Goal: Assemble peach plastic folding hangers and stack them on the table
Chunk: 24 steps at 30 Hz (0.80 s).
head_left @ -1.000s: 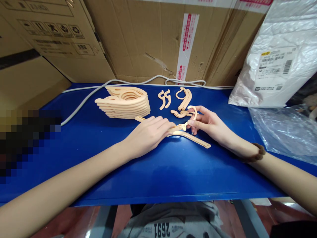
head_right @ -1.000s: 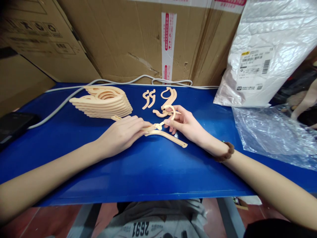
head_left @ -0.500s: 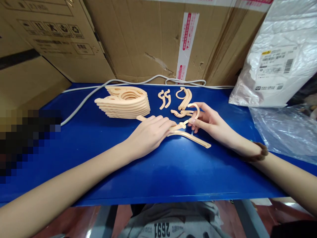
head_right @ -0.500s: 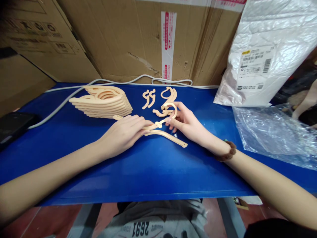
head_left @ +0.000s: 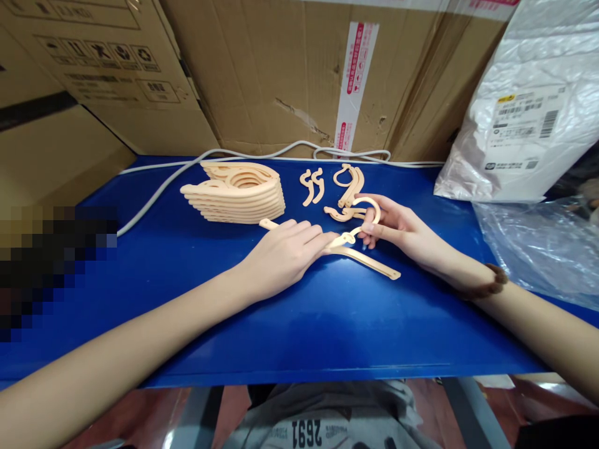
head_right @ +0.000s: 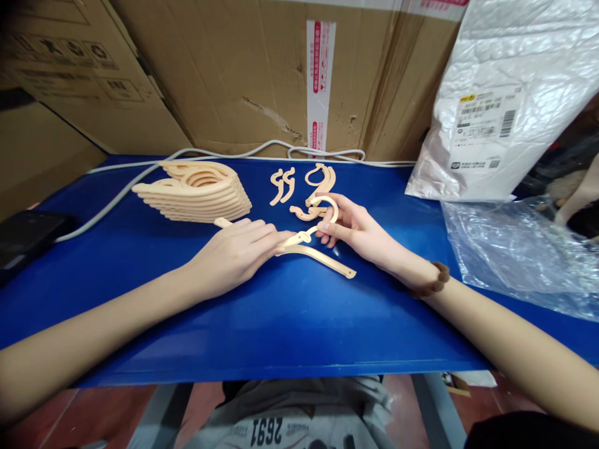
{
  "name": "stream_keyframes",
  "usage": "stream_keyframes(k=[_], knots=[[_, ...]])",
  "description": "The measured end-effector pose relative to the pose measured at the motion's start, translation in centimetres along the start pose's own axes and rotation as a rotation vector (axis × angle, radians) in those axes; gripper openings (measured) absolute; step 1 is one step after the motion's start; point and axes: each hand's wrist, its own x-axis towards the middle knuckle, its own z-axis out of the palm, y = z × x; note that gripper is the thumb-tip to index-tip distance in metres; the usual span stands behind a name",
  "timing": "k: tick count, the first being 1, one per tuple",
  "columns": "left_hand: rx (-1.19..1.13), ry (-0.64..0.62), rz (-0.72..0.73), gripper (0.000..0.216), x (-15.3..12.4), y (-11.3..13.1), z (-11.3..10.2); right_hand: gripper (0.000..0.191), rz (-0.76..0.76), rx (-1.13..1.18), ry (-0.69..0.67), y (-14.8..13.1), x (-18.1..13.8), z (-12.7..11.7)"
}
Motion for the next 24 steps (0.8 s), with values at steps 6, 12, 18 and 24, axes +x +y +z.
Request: stream_keyframes(k=[6, 12, 18, 24], knots=[[0.074, 0.046, 0.042, 0.034, -0.17, -0.15, -0.01, 0.058, -0.010, 0.057, -0.042, -0.36, -0.22, 0.19], [0.093, 0.068, 0.052, 0.033, -0.02, -0.13, -0.05, 0.054, -0.023, 0.098, -0.107, -0.53, -0.36, 0.26], [0.066, 0.052, 0.062, 0.036, 0.05, 0.00, 0.03, 0.040, -0.001, 0.139, -0.172, -0.13, -0.22, -0.04], [0.063, 0.055, 0.078, 0.035, 0.03, 0.15, -0.07, 0.039, 0.003, 0.127, -0.180, 0.09, -0.19, -0.15]])
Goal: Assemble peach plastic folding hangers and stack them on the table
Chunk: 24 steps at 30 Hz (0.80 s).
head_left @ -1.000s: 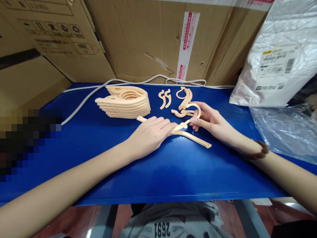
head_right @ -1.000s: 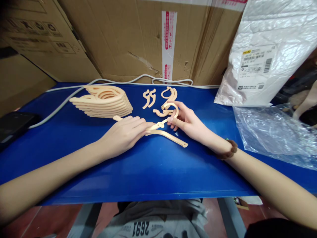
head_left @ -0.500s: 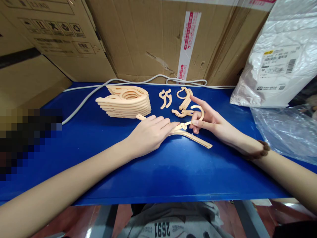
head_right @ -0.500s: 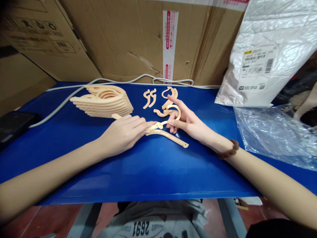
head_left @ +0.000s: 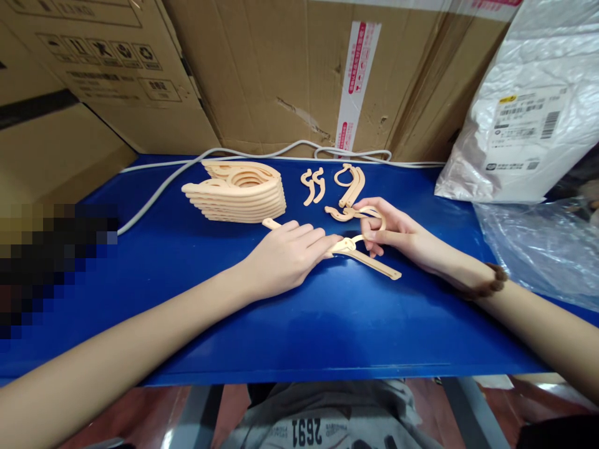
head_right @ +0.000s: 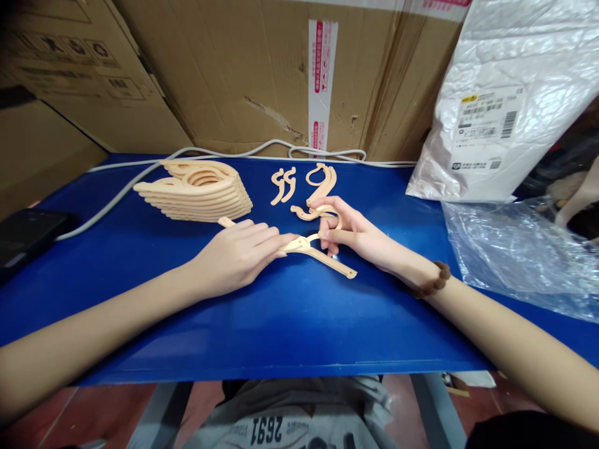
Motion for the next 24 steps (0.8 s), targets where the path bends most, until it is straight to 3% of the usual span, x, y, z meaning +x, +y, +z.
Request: stream_keyframes(k=[10, 14, 18, 21, 24], knots=[[-0.054, -0.076, 0.005, 0.036, 0.0, -0.1, 0.2, 0.036, 0.000, -0.078, -0.014, -0.3, -0.1, 0.2], [-0.089, -0.057, -0.049, 0.036, 0.2, -0.1, -0.1, 0.046, -0.012, -0.126, 0.011, -0.5, -0.2, 0.9], [-0.253, -0.040, -0.144, 0.030, 0.4, 0.2, -0.8, 0.070, -0.090, -0.202, 0.122, -0.8, -0.5, 2.1], [-0.478, -0.043, -0.293, 0.024, 0.4, 0.6, -1.2, 0.082, -0.097, -0.363, 0.176, -0.9, -0.7, 2.5], [-0.689, -0.021, -0.452, 0.017, 0.4, 0.8, -1.3, 0.068, -0.118, -0.699, 0.141, -0.8, -0.6, 2.2]])
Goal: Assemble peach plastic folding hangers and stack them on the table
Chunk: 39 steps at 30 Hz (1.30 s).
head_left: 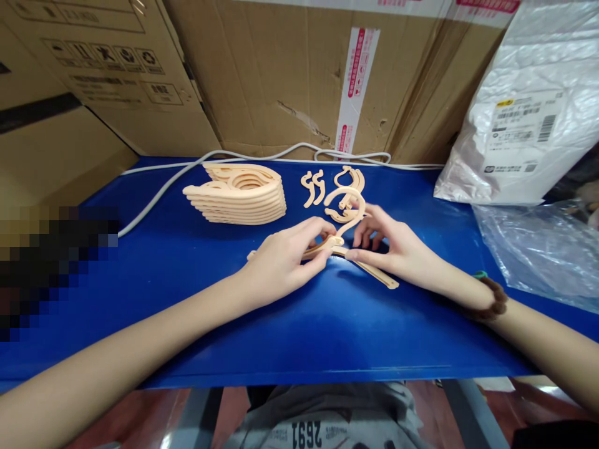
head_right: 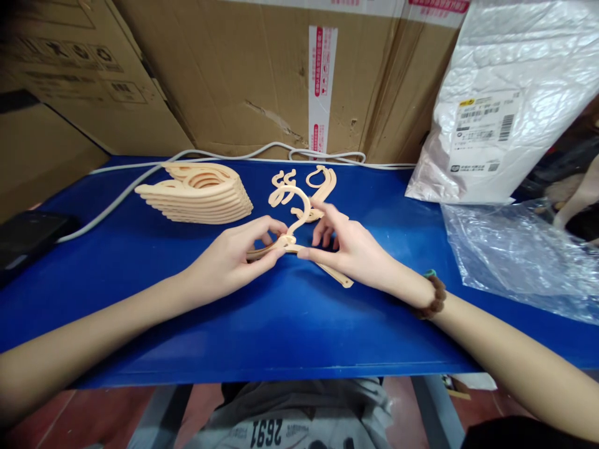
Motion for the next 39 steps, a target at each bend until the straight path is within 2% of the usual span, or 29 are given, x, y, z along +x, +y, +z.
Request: stream_keyframes(k=[3, 6, 11, 16, 22, 26, 30, 33, 39], knots=[[-0.245, -0.037, -0.141, 0.019, 0.0, 0.0, 0.1, 0.032, -0.129, -0.325, -0.033, 0.4, 0.0, -0.2], [-0.471, -0.067, -0.231, 0.024, 0.2, 0.0, 0.0, 0.019, -0.205, -0.462, -0.070, 0.4, -0.2, -0.3], [-0.657, -0.067, -0.372, 0.025, 0.4, -0.1, -0.2, 0.020, -0.237, -0.554, -0.109, 0.2, -0.3, -0.5], [-0.796, -0.094, -0.514, 0.023, 0.7, -0.1, -0.6, 0.027, -0.277, -0.635, -0.083, 0.6, 0.0, -0.1], [-0.899, -0.127, -0.670, 0.020, 1.1, 0.2, -0.8, 0.025, -0.309, -0.675, -0.073, 1.2, 0.0, 0.6], [-0.921, -0.124, -0.666, 0.015, 1.0, 0.1, -0.6, 0.024, -0.223, -0.644, -0.099, 0.9, -0.1, 0.7], [-0.884, -0.132, -0.646, 0.024, 0.9, 0.0, -0.7, 0.037, -0.182, -0.573, -0.114, 0.3, -0.1, 0.5], [-0.864, -0.147, -0.651, 0.032, 0.9, 0.0, -0.9, 0.043, -0.230, -0.547, -0.125, 0.2, -0.2, 0.4], [-0.890, -0.125, -0.656, 0.030, 0.9, 0.0, -0.9, 0.046, -0.350, -0.617, -0.082, 0.0, -0.5, 0.3]])
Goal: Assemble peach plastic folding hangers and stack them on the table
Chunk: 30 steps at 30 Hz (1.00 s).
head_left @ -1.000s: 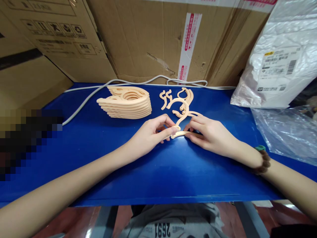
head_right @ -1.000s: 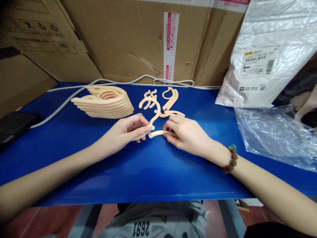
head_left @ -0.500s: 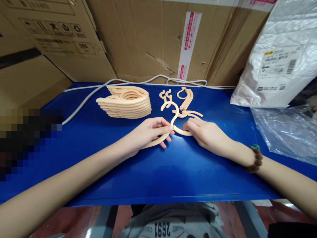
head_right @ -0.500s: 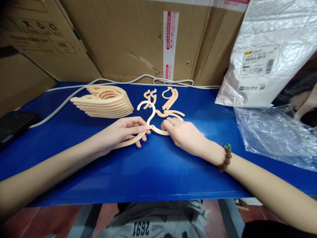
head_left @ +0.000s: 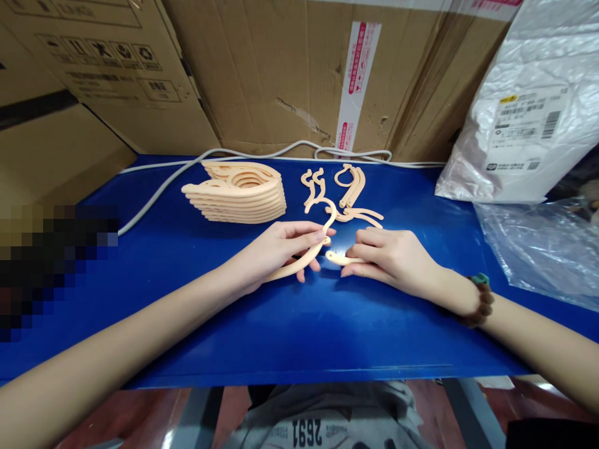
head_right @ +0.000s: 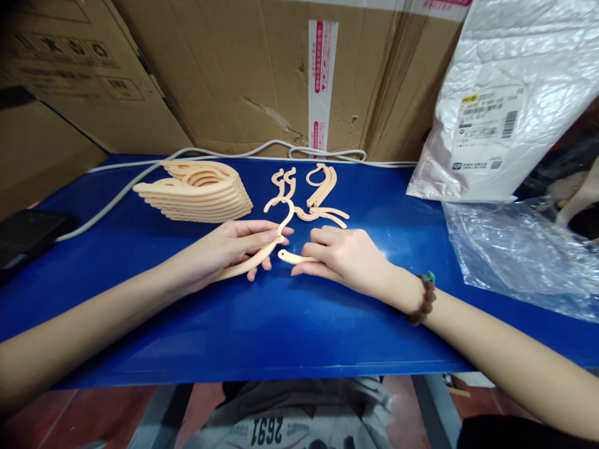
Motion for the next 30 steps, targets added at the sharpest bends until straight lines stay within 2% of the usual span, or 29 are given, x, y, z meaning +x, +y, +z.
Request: stream_keyframes(k=[7, 14, 22, 30], knots=[[-0.043, -0.045, -0.035, 0.030, -0.03, -0.08, -0.07, 0.044, 0.016, -0.004, 0.026, 0.19, 0.08, 0.17], [0.009, -0.119, -0.062, 0.035, 0.12, -0.23, -0.31, 0.043, 0.013, -0.028, 0.032, 0.17, 0.05, 0.22], [-0.061, -0.096, -0.050, 0.014, 0.04, -0.11, -0.06, 0.046, 0.012, -0.035, 0.035, -0.06, -0.03, 0.45], [-0.041, -0.080, -0.013, 0.009, 0.13, -0.20, -0.08, 0.047, 0.019, 0.025, 0.006, -0.14, 0.05, 0.33]])
